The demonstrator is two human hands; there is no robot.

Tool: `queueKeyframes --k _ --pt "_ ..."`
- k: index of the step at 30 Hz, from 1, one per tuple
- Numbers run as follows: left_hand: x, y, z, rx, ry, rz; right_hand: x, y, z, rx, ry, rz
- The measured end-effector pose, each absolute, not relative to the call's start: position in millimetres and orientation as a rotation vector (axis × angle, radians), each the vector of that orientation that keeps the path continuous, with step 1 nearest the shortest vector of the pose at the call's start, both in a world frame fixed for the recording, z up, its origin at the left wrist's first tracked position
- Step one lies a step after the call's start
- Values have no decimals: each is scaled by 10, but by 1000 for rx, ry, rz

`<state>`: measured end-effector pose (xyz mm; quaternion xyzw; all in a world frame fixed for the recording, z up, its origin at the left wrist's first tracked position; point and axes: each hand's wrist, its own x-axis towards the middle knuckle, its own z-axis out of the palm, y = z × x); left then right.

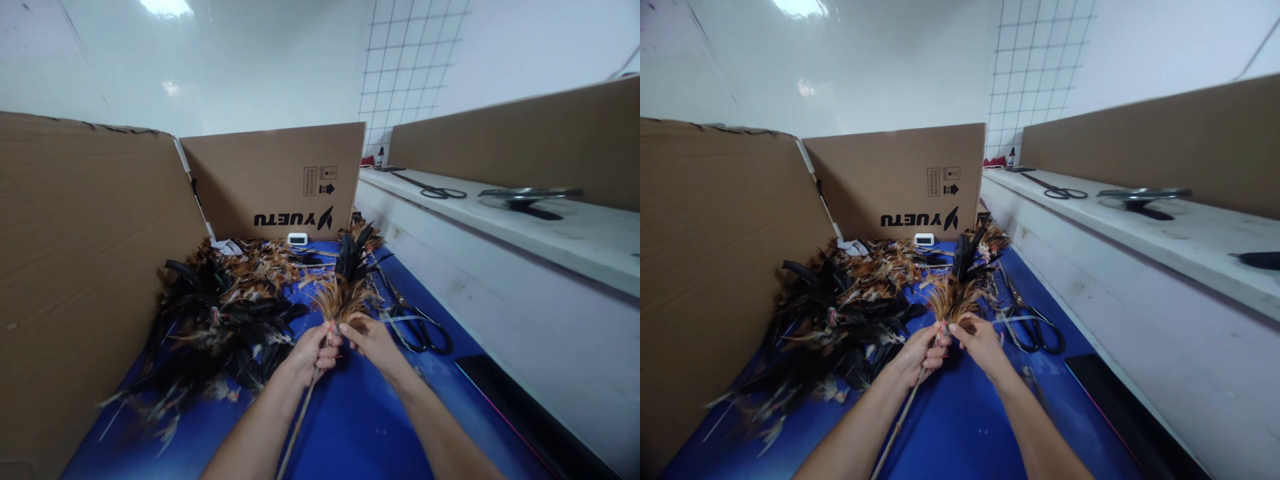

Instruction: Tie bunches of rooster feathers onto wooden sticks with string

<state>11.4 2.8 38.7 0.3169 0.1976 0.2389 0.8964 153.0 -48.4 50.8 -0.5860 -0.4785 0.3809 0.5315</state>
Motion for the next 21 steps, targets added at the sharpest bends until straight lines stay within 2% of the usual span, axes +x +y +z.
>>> queueKeyframes --k 15,21 --pt "97 44 395 614 402 565 1895 -541 466 -1551 -1398 945" --pt "95 68 360 632 453 611 1895 -594 481 -1592 -1327 959"
